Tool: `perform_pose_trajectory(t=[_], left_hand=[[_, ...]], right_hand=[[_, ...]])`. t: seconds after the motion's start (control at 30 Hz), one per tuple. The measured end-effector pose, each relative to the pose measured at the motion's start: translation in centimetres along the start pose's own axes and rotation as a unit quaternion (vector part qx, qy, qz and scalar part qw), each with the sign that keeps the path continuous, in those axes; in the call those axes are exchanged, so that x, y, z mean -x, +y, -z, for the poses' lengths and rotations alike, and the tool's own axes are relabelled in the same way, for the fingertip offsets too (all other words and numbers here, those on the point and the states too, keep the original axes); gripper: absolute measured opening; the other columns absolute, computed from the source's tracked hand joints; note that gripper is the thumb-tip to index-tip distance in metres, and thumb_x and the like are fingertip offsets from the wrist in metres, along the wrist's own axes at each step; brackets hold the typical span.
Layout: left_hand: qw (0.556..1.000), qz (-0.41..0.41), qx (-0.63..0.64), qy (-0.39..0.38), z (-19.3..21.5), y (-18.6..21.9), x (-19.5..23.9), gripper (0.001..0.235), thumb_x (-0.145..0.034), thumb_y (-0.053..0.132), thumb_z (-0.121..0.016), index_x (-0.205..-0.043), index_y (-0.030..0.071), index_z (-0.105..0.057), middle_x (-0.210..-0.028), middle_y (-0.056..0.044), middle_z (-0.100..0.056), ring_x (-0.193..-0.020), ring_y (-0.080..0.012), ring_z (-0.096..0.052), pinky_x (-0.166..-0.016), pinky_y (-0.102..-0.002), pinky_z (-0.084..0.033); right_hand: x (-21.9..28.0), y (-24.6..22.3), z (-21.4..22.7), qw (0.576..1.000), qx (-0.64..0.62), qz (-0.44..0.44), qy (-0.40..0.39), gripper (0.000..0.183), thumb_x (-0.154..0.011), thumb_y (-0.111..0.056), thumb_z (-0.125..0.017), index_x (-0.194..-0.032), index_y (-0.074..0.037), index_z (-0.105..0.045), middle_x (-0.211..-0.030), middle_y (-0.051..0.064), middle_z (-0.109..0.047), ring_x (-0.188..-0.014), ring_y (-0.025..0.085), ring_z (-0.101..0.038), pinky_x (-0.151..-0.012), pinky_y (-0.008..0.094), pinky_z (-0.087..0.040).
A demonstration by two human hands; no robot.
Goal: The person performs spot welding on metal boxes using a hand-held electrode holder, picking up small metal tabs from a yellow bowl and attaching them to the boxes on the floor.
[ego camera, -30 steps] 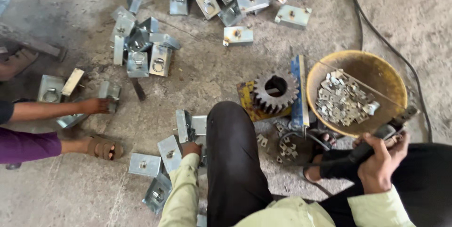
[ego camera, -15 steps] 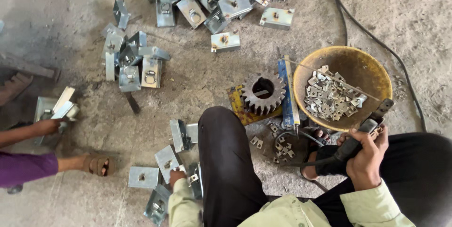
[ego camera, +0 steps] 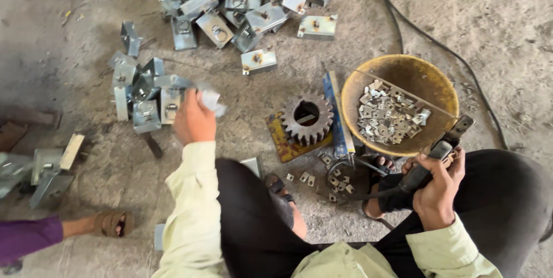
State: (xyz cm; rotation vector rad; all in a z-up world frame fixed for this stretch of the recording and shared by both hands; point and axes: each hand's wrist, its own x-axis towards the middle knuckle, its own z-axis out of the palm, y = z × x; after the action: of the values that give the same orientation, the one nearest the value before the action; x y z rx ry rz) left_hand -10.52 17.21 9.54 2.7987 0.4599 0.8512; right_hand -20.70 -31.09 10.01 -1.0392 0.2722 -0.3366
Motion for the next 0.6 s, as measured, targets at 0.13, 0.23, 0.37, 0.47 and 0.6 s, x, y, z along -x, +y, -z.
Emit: perform_pose_trajectory(t=[0.13,0.23,0.37,0.47,0.6], left_hand=[[0.921,0.175,0.348,0.014,-14.9,2.1,-0.6,0.042,-0.123,0.030,-0.050,-0.100,-0.004,-0.060,-0.082,-0.024,-0.058,-0.076,-0.0407,-0.052,-0.075,-0.046,-0.051],[0.583,0.464,0.660,-0.101,-26.0,5.5,5.0,0.035,-0.104,0.031,-0.050,-0.115,0.001,-0.065,-0.101,-0.010,-0.072,-0.089,-0.0263,-0.068,-0.077,-0.043,-0.055],[0.559,0.544,0.620,-0.080,-32.7,8.2,10.9,0.037,-0.102,0.032,-0.054,-0.118,0.001,-0.067,-0.108,-0.012,-0.075,-0.095,-0.0260,-0.071,-0.086,-0.041,-0.056],[0.804,0.445,0.384,-0.092,-33.4,7.1,10.7,0.038,-0.099,0.031,-0.056,-0.106,-0.002,-0.073,-0.106,-0.022,-0.077,-0.095,-0.0371,-0.072,-0.088,-0.048,-0.054],[0.916,0.259,0.120,-0.282,-29.7,5.0,10.2,0.031,-0.093,0.027,-0.057,-0.110,0.006,-0.073,-0.116,-0.024,-0.072,-0.109,-0.0458,-0.065,-0.095,-0.052,-0.051]], right_hand=[[-0.3,-0.8,0.0,1.000,-0.011,-0.001,0.018,0.043,-0.085,0.008,-0.055,-0.126,-0.005,-0.046,-0.092,0.009,-0.056,-0.069,0.022,-0.058,-0.060,0.036,-0.053],[-0.4,-1.3,0.2,0.999,-0.011,-0.006,0.033,0.043,-0.083,0.006,-0.055,-0.124,-0.005,-0.046,-0.090,0.009,-0.054,-0.066,0.022,-0.057,-0.059,0.038,-0.052],[-0.7,-1.8,0.2,0.999,-0.022,-0.016,0.042,0.042,-0.082,0.004,-0.056,-0.122,-0.006,-0.045,-0.090,0.008,-0.054,-0.067,0.021,-0.055,-0.059,0.039,-0.052],[-0.5,-2.2,0.4,0.999,-0.023,-0.020,0.034,0.042,-0.082,0.004,-0.056,-0.122,-0.006,-0.046,-0.090,0.007,-0.052,-0.069,0.020,-0.054,-0.061,0.039,-0.051],[-0.6,-2.2,0.4,0.999,-0.025,-0.022,0.042,0.041,-0.080,0.003,-0.058,-0.118,-0.006,-0.044,-0.091,0.007,-0.052,-0.071,0.020,-0.055,-0.061,0.039,-0.051]])
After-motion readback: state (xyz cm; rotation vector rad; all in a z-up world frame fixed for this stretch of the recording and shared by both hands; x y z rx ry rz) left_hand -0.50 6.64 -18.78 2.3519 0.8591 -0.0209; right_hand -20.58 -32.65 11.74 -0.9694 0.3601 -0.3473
